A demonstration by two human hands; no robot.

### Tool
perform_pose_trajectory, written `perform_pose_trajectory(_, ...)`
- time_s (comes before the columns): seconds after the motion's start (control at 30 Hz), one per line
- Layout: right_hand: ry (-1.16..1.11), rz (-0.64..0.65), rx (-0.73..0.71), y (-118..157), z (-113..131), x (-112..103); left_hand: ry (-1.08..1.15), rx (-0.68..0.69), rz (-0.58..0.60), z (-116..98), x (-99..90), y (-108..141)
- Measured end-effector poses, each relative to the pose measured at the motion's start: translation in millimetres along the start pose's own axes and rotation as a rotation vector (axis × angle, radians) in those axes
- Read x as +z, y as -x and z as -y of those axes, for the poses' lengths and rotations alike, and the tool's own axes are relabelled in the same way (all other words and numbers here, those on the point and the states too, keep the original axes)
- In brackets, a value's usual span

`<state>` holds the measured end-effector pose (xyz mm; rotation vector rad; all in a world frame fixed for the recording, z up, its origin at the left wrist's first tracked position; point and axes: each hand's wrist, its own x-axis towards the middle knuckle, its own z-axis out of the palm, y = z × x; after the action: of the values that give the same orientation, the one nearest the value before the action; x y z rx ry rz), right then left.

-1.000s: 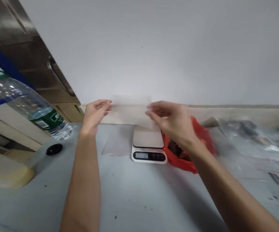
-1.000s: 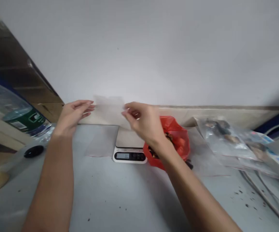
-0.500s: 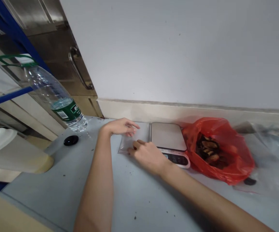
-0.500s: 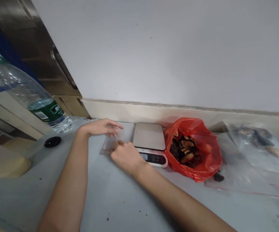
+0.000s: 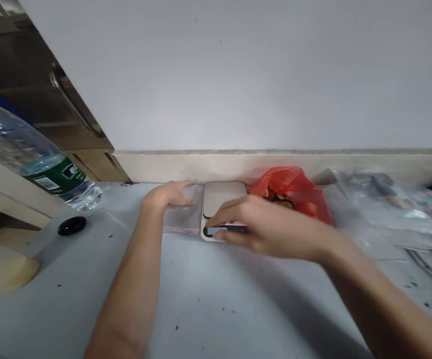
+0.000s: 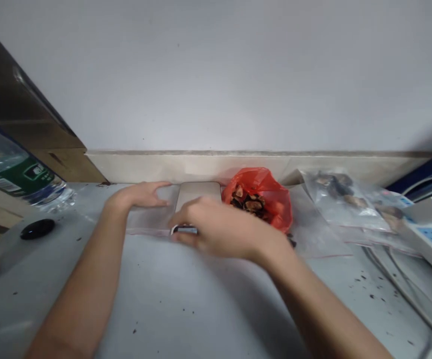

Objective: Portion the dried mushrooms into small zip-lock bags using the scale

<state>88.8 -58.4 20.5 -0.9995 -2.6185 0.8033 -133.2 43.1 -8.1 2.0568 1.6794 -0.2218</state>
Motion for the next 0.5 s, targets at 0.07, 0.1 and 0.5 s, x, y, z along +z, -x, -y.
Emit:
perform_pose_trajectory(0.07, 0.016, -0.128, 0.156, 27, -11, -31, -0.037, 0.010, -0.052, -11, -8.2, 9)
perform_pose_trajectory(0.1, 0.072, -0.197, 0.232, 40, -19, -45, -0.045, 0.034, -0.079, -18, -12.0, 14)
perform_pose_trajectory(0.5, -0.118, -0.370, 1.170, 138, -96, -81, 0.199, 0.888, -0.457, -139, 12.5, 25)
